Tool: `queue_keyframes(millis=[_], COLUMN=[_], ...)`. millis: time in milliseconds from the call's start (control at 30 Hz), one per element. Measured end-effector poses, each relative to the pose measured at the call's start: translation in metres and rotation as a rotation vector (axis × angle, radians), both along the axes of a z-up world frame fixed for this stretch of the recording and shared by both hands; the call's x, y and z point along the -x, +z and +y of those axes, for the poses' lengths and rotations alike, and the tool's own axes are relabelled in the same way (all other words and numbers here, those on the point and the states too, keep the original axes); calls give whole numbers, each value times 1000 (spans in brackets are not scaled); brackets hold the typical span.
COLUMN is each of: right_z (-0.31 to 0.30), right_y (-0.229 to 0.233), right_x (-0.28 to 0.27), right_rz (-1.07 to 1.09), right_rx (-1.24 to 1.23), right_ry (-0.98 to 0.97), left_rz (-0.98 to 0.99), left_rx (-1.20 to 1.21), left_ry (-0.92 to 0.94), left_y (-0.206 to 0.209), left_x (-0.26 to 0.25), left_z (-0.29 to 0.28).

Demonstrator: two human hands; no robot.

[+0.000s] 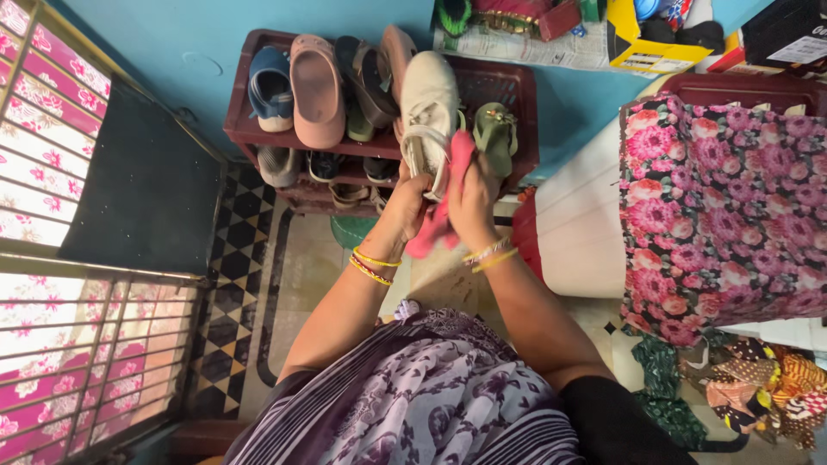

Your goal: The person wipes several pairs of shoes and sandals on a two-tiered plastic shoe rack using a pink cloth. They handle each item one at a time, wiping the upper and sole surfaces, then return them to the rack.

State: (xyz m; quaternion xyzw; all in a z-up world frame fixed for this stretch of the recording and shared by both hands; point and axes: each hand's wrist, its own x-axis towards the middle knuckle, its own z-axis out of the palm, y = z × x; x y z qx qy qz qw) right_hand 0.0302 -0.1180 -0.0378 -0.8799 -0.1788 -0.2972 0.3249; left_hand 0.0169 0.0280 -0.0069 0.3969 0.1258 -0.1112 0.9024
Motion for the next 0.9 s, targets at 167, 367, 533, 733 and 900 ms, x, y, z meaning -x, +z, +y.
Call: queue_keyframes(millis=[167, 367, 533, 733, 900], right_z=[-28, -39, -49, -61, -73], right_y=[17, 18, -16, -28, 9], right_x=[-54, -28, 28, 4, -37], right_rz=[35, 9, 113, 140, -25], right_rx=[-179, -69, 5, 66, 114], right_ry=[18, 191, 276, 190, 108], left_rz=[-34, 5, 25, 72, -61], left_rx=[-6, 104, 30, -113, -264], left_ry=[-78, -49, 27, -36, -27], left_y=[-31, -46, 4, 30, 10], left_x=[16, 4, 8, 14, 6], left_z=[-17, -16, -9, -16, -19])
